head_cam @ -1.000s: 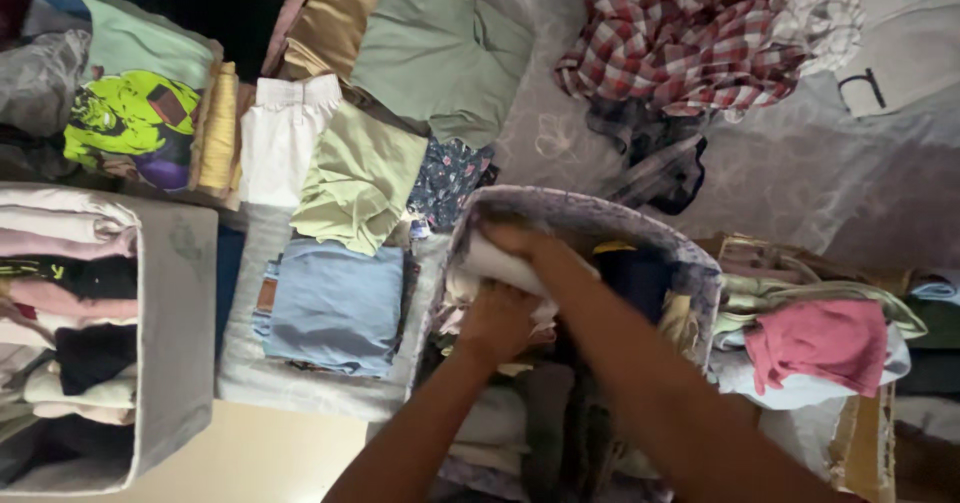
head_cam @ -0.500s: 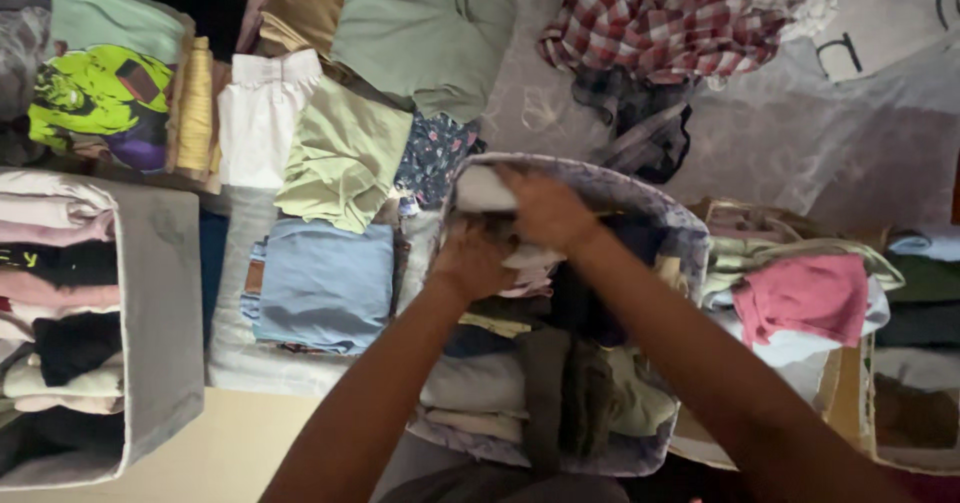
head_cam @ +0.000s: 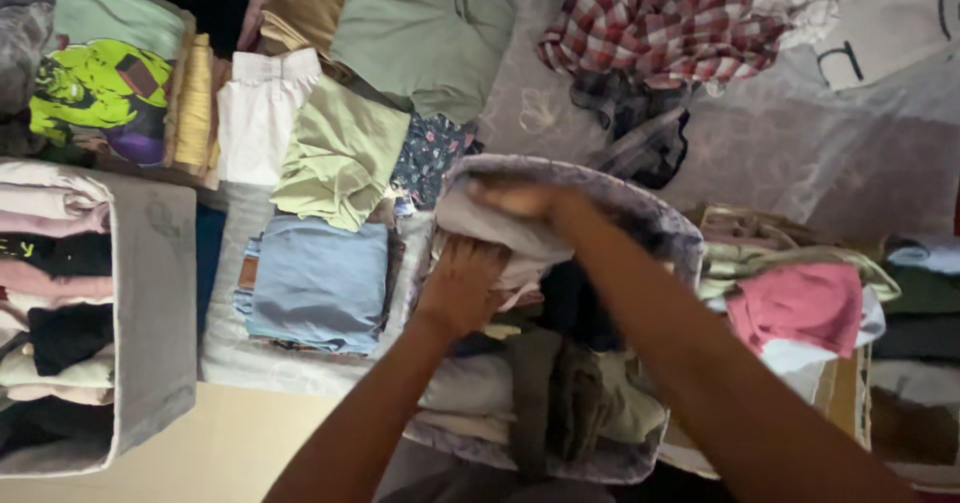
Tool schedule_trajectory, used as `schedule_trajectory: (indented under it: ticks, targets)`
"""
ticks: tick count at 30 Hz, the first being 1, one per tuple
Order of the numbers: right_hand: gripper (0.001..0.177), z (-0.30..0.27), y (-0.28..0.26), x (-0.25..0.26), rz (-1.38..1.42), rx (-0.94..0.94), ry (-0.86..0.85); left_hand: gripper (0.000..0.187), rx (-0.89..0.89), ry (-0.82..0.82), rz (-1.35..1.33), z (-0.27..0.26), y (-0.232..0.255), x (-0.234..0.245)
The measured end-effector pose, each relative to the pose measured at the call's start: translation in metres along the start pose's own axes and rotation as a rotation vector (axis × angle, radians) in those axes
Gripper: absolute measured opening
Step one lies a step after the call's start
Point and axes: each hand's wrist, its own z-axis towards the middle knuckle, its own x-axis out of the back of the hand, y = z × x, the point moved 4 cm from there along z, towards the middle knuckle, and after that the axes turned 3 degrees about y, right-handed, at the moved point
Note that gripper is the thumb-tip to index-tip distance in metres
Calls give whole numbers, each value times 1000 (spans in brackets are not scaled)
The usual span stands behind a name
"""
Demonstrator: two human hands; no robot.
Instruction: The person folds various garments by hand and places them into fabric storage bins. They handle shirts, shorts, and patterned items, folding each piece and stacking them neatly in the bins.
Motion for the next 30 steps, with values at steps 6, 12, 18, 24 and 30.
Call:
schedule_trajectory:
  ticks: [6,12,18,24,30]
  targets:
    - [54,7,-16,-44,-121,-105,39,59,16,265,69,-15,17,19]
    - [42,-10,-29,-14,-178,-183,207,36,65,418,-229,-48,-23,27]
    - [19,-44,-115,7,12,106,852,26,691,339,-136,-125,-131,25]
    - [9,-35,-192,-52,267,410,832,66,735,17,358,-126,-146,-35]
    - [19,-7,-154,-132,544,188,594,60,746,-49,368,-131,-169,-92]
